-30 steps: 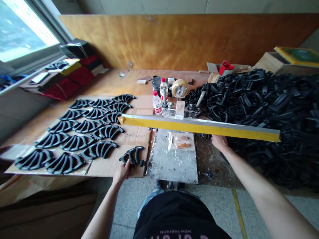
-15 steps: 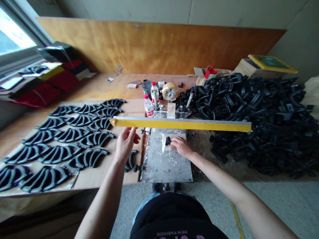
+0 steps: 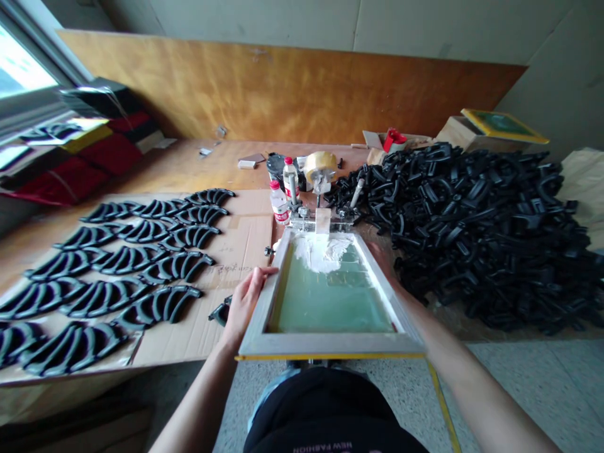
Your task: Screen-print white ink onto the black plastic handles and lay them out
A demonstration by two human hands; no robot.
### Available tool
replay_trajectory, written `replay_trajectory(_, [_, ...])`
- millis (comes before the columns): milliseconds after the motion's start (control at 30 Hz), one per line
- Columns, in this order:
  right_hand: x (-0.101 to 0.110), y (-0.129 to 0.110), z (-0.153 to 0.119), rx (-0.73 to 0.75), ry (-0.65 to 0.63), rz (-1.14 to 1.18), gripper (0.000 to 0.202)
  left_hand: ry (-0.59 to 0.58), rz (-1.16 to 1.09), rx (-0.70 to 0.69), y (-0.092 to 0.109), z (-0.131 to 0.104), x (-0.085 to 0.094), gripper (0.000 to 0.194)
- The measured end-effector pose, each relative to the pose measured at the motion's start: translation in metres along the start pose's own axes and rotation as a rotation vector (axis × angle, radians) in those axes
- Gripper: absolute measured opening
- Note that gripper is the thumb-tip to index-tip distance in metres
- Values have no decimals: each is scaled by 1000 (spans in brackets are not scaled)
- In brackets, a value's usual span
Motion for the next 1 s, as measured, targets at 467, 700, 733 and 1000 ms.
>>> replay_trajectory(467, [-58,-104,29,260,-281,-352,9,-32,20,255,-120,-25,-18,62])
replay_trajectory(700, [-34,-111,-10,535,-514,-239,5,-37,-13,241,-122,-26,-20,61])
replay_trajectory(733, [-34,-111,-7,508,-472,-246,5,-40,-15,242,-122,-25,-20,62])
replay_trajectory(1000, [-41,-110,-25,529,-343,-190,15,-35,-5,276,-118,-25,-19,65])
Point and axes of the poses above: each hand's wrist, its own z-axis towards the middle knuckle, its own x-axis out of the back of the hand, y = z × x, the point moved 7 cm from there along z, towards the middle knuckle, and after that the axes turned 8 degrees about -x, right-handed, at the moved point
